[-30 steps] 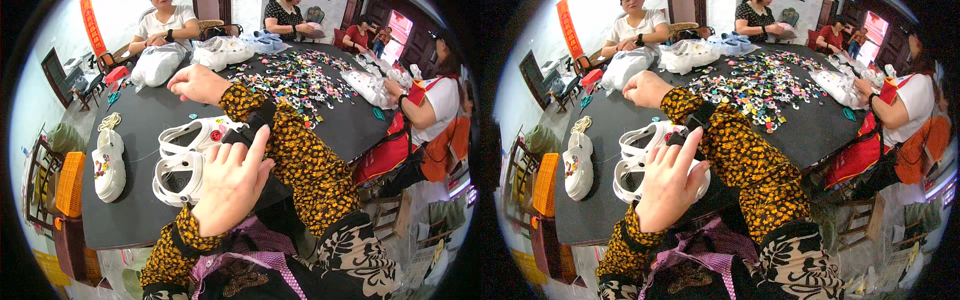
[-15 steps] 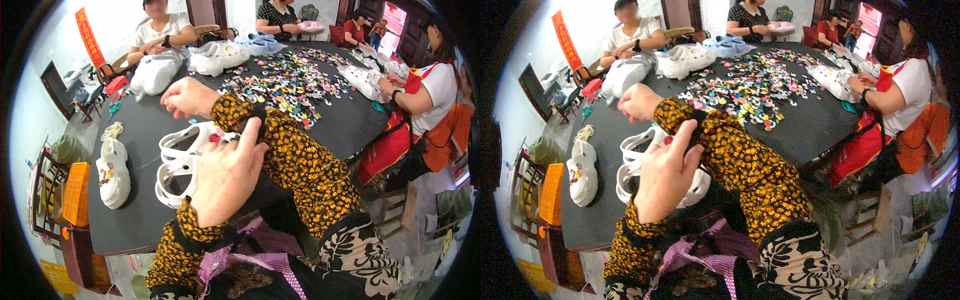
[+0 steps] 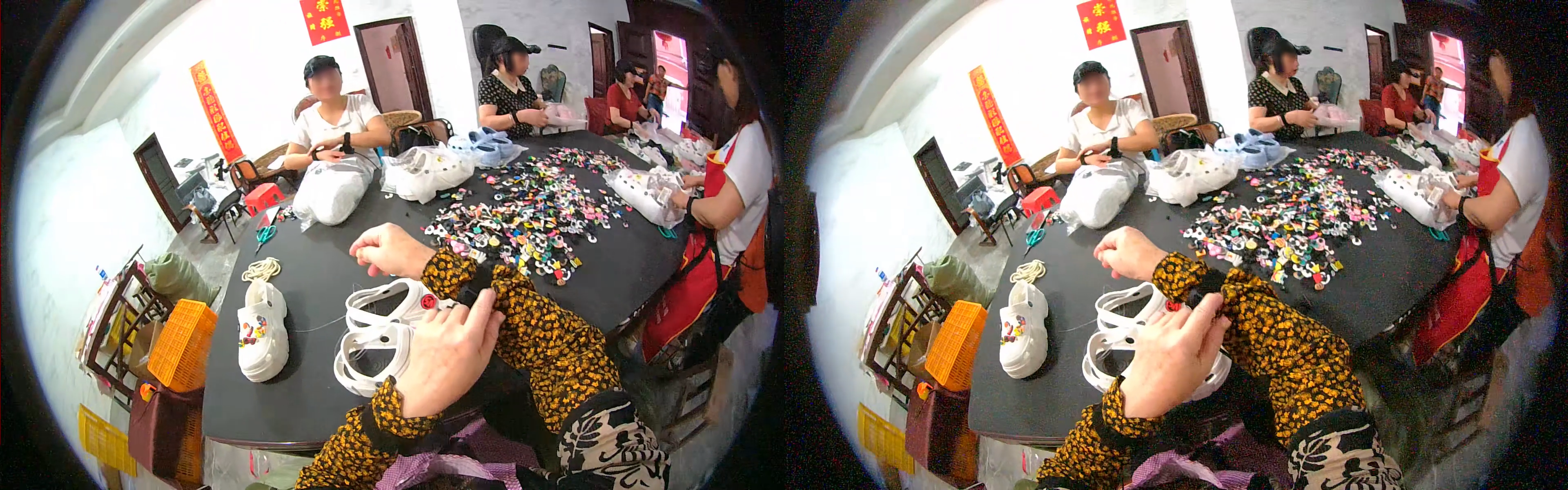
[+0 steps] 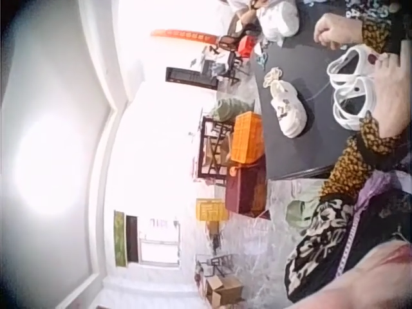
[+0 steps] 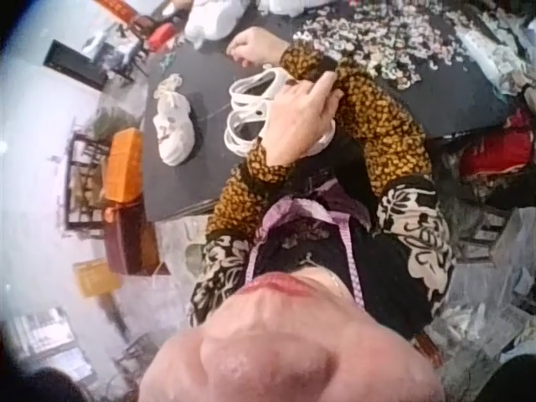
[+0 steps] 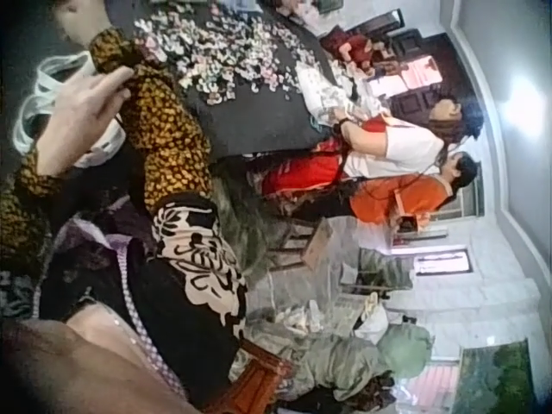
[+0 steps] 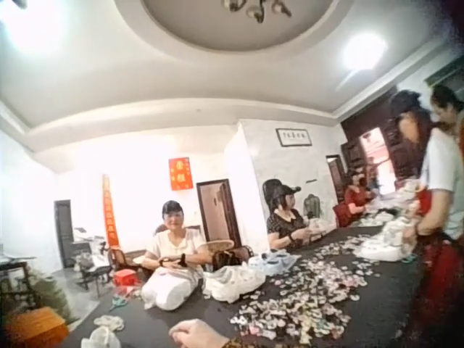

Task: Decorating white clogs with colorful charms and then packaging them into plastic bags.

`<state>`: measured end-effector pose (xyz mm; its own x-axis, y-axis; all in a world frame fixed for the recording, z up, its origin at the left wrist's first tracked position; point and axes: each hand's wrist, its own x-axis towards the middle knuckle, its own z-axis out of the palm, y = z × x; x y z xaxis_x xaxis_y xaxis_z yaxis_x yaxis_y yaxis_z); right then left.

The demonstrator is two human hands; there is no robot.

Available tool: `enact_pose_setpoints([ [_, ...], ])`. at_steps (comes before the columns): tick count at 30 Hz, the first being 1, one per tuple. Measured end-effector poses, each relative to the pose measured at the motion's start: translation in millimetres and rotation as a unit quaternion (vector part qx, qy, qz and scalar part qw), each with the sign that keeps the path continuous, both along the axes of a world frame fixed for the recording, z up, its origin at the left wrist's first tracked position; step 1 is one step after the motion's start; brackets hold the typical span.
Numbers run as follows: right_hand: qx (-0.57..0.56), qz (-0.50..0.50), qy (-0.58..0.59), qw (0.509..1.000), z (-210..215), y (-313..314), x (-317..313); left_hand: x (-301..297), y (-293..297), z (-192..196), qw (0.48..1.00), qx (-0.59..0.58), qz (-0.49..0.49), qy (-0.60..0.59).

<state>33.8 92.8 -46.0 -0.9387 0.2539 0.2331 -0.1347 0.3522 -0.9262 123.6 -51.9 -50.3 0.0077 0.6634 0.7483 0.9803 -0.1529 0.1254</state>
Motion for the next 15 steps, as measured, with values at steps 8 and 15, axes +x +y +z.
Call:
enact_pose_setpoints([
  [8, -0.005, -0.005, -0.026, 1.000, 3.7, -1.5, 0.5, 3.2, 1.8, -8.1, 0.999, -0.038, -0.006, -0.021],
  [15, -0.004, -0.004, -0.023, 1.000, -4.3, 2.3, 4.1, 6.0, -1.0, -9.7, 0.995, -0.061, -0.040, -0.071],
])
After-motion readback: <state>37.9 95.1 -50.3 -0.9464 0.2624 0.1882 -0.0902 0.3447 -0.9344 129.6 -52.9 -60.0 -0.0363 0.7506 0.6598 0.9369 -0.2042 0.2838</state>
